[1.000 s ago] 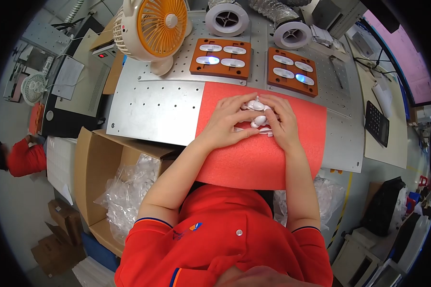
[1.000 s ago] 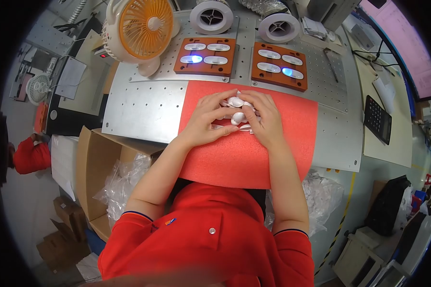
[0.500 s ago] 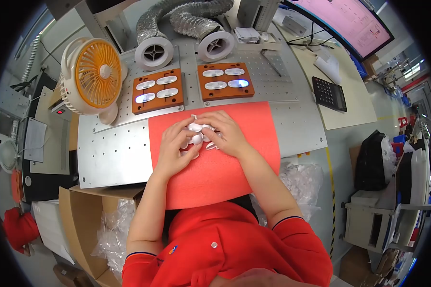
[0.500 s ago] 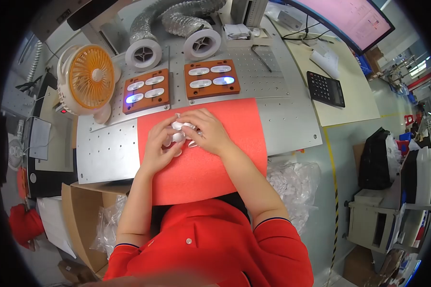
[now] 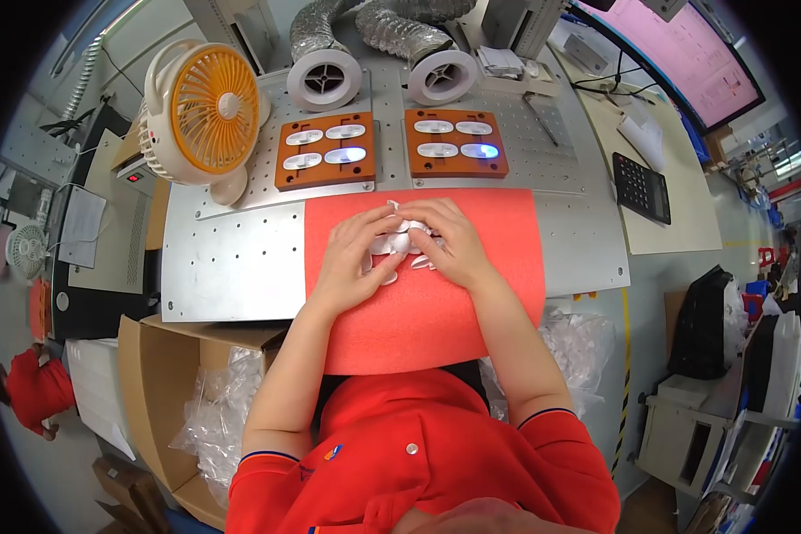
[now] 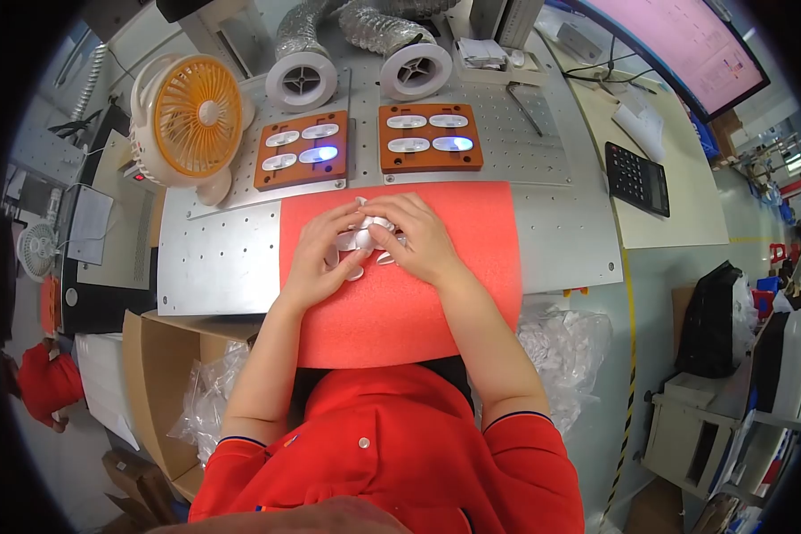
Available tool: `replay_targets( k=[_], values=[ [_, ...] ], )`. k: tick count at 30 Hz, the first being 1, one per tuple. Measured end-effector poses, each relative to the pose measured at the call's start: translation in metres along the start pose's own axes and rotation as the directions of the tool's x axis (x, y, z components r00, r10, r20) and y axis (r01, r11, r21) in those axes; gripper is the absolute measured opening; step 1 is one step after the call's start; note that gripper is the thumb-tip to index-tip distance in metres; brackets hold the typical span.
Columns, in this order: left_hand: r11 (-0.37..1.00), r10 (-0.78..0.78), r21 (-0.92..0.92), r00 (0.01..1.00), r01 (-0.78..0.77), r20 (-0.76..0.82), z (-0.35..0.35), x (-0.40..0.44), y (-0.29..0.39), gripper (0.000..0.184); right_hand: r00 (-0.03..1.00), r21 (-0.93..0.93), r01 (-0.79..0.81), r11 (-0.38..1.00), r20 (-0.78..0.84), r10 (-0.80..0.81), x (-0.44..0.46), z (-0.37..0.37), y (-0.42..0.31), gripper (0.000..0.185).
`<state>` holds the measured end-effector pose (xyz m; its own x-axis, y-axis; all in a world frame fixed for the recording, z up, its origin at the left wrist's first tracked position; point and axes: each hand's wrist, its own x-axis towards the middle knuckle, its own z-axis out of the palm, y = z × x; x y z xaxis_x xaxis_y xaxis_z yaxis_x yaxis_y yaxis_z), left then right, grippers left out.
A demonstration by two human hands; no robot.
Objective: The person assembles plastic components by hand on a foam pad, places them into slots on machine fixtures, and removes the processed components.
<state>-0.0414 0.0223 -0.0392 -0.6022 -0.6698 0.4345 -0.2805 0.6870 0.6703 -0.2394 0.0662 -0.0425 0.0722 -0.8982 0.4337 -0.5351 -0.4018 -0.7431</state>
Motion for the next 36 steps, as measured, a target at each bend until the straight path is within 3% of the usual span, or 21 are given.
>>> replay_targets(
  k=[16, 18, 20, 22, 23, 24, 26, 27, 28, 29, 30, 32, 34, 36],
  values=[
    [1.000, -0.012, 0.027, 1.000, 0.012, 0.008, -0.001, -0.002, -0.004, 0.045, 1.000, -0.003, 0.029, 1.000, -0.002, -0.029, 0.002, -0.001, -0.004, 0.024],
    [0.996, -0.007, -0.092, 1.000, 0.009, 0.024, -0.004, -0.004, -0.006, 0.046, 1.000, 0.030, 0.025, 0.999, -0.007, -0.025, 0.003, -0.004, -0.005, 0.024],
    [0.983, -0.034, -0.179, 0.999, 0.034, 0.002, -0.018, -0.006, -0.009, 0.039, 0.984, -0.173, 0.164, 0.971, -0.034, -0.172, 0.006, -0.011, -0.007, 0.022],
    [0.966, -0.113, -0.230, 0.993, 0.116, 0.026, -0.044, -0.003, -0.019, 0.029, 0.989, -0.229, 0.145, 0.963, 0.001, -0.149, 0.014, -0.021, -0.011, 0.020],
    [0.948, -0.213, -0.257, 0.975, 0.190, -0.065, -0.055, 0.004, -0.021, 0.021, 0.993, -0.295, 0.115, 0.949, 0.029, -0.112, 0.016, -0.023, -0.014, 0.018],
    [0.967, -0.237, -0.123, 0.963, 0.221, -0.132, -0.065, 0.012, -0.037, 0.020, 0.994, -0.289, 0.114, 0.951, 0.028, -0.110, 0.023, -0.024, -0.015, 0.018],
    [0.959, -0.206, 0.161, 0.963, 0.234, -0.173, -0.089, 0.038, -0.063, 0.015, 0.990, -0.581, 0.097, 0.808, 0.138, -0.019, 0.048, -0.025, -0.010, 0.013],
    [0.956, -0.191, 0.194, 0.970, 0.219, -0.154, -0.099, 0.050, -0.066, 0.015, 0.990, -0.580, 0.098, 0.809, 0.138, -0.020, 0.061, -0.023, -0.006, 0.013],
    [0.956, -0.189, 0.197, 0.970, 0.218, -0.155, -0.104, 0.060, -0.079, 0.015, 0.978, -0.732, 0.094, 0.675, 0.195, 0.076, 0.076, -0.021, -0.003, 0.012],
    [0.938, -0.074, 0.337, 0.997, 0.077, -0.021, -0.108, 0.068, -0.096, 0.015, 0.957, -0.853, 0.107, 0.511, 0.228, 0.180, 0.089, -0.019, -0.001, 0.010],
    [0.889, 0.025, 0.450, 0.992, -0.080, 0.128, -0.111, 0.073, -0.106, 0.016, 0.958, -0.853, 0.107, 0.511, 0.226, 0.176, 0.098, -0.015, 0.003, 0.010],
    [0.851, -0.053, 0.521, 0.979, -0.059, 0.198, -0.112, 0.085, -0.101, 0.018, 0.927, -0.937, -0.041, 0.347, 0.094, 0.362, 0.113, -0.005, 0.012, 0.014],
    [0.830, -0.189, 0.554, 0.900, -0.067, 0.392, -0.114, 0.100, -0.093, 0.019, 0.904, -0.942, -0.025, 0.336, 0.122, 0.409, 0.124, -0.003, 0.017, 0.016],
    [0.802, -0.244, 0.592, 0.861, -0.080, 0.446, -0.121, 0.112, -0.092, 0.021, 0.878, -0.946, -0.002, 0.323, 0.153, 0.453, 0.129, -0.003, 0.021, 0.018]
  ],
)
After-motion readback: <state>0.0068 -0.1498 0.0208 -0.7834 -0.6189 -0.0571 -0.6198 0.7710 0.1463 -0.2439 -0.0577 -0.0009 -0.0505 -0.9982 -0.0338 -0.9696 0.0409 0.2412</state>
